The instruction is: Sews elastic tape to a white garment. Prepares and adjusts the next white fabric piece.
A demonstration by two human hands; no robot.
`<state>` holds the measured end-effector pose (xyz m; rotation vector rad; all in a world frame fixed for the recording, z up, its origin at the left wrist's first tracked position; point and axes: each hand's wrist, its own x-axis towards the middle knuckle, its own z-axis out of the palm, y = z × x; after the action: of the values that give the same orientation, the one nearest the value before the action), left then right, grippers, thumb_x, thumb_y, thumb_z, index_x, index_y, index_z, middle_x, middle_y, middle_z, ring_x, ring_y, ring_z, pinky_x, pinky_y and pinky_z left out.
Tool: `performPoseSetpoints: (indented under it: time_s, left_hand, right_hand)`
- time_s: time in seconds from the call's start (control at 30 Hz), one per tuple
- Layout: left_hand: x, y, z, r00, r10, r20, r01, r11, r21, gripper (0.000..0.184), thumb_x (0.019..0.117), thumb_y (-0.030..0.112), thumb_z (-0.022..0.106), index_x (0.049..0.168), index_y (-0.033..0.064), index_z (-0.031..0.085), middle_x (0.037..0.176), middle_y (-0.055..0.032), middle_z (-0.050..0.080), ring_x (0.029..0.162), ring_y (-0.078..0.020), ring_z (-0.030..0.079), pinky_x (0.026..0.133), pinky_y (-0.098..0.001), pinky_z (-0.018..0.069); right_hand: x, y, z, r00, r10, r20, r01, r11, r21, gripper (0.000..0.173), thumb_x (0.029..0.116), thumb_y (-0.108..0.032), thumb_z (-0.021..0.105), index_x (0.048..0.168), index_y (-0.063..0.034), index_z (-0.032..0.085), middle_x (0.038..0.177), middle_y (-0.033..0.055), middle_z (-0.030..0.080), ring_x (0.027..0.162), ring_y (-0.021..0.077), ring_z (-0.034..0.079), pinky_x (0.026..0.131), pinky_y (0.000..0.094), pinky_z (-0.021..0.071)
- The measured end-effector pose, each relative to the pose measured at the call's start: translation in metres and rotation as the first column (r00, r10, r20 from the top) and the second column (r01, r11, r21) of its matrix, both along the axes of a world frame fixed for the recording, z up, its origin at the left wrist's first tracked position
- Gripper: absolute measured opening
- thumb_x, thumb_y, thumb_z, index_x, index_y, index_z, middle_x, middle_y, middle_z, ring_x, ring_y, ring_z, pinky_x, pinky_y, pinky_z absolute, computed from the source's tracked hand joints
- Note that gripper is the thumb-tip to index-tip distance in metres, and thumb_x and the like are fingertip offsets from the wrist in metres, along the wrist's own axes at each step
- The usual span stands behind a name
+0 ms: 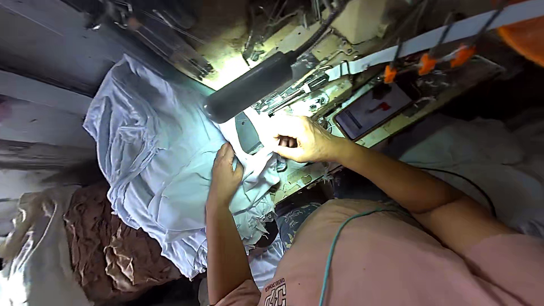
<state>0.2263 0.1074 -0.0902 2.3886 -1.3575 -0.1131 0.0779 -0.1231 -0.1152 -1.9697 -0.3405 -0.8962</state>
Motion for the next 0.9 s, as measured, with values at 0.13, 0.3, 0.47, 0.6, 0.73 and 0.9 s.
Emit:
performPoseSetpoints:
  time_s: [0.13,0.3,0.47,0.6,0.73,0.9]
  left_hand:
    - [-0.001,0.012,-0.001,0.994,0.043,0.104,-0.038,0.998,-0.046,0.023,0.0946,0.007,0.056,0.108,-0.0059,0.070,0.117,-0.0225,0.069,0.116,-0.0369,0.064,0.100,-0.0594,0.0478]
    - [-0.015,0.036,0.054,0.969,0.052,0.241,0.032,0.943,-0.331,0.022,0.0919,0.015,0.063,0.089,-0.0074,0.063,0.122,-0.0240,0.067,0.122,-0.0294,0.061,0.104,-0.0427,0.0476]
    - [-0.070,0.022,0.077,0.909,-0.389,-0.150,0.302,0.862,-0.408,0.009,0.0960,0.028,0.066,0.101,0.0210,0.067,0.096,0.0110,0.071,0.101,-0.0021,0.068,0.103,-0.0318,0.0518]
    - [-0.098,0.008,0.068,0.858,-0.470,-0.207,0.377,0.851,-0.365,0.014,0.0973,0.017,0.066,0.108,0.0093,0.062,0.097,0.0013,0.069,0.097,0.0002,0.065,0.089,-0.0186,0.0533]
    - [-0.110,-0.003,0.056,0.834,-0.530,-0.157,0.479,0.835,-0.272,0.017,0.1000,0.016,0.063,0.108,0.0012,0.064,0.095,-0.0094,0.070,0.093,-0.0070,0.065,0.088,-0.0202,0.0513]
    - [-0.126,-0.013,0.045,0.832,-0.542,-0.118,0.509,0.830,-0.227,0.015,0.0992,0.011,0.060,0.106,-0.0005,0.066,0.092,-0.0125,0.071,0.089,-0.0135,0.067,0.084,-0.0230,0.0520]
  right_hand:
    - [-0.006,0.000,0.004,1.000,0.006,-0.026,-0.009,0.992,-0.126,0.013,0.0864,-0.014,0.067,0.081,-0.0023,0.068,0.073,0.0107,0.063,0.068,0.0218,0.063,0.060,0.0364,0.0481]
    - [-0.018,0.009,0.000,0.998,-0.029,-0.047,0.018,0.975,-0.220,0.013,0.0879,-0.014,0.067,0.078,-0.0054,0.068,0.076,0.0078,0.062,0.068,0.0194,0.063,0.055,0.0343,0.0472]
    - [-0.046,0.026,-0.007,0.995,0.062,-0.081,-0.073,0.989,-0.129,0.021,0.0967,-0.013,0.064,0.080,-0.0021,0.070,0.077,0.0081,0.063,0.068,0.0174,0.062,0.056,0.0308,0.0483]
    - [-0.081,0.032,-0.014,0.954,0.230,-0.193,-0.237,0.972,-0.010,0.023,0.1000,-0.018,0.062,0.089,0.0013,0.070,0.082,0.0113,0.066,0.071,0.0167,0.063,0.062,0.0284,0.0504]
    - [-0.106,0.032,-0.017,0.919,0.320,-0.230,-0.300,0.946,0.120,0.027,0.1004,-0.020,0.063,0.092,0.0048,0.070,0.090,0.0157,0.068,0.076,0.0157,0.064,0.068,0.0243,0.0511]
    - [-0.118,0.030,-0.014,0.827,0.531,-0.184,-0.450,0.822,0.349,0.027,0.0986,-0.019,0.067,0.095,0.0080,0.070,0.095,0.0156,0.069,0.081,0.0065,0.061,0.068,0.0152,0.0484]
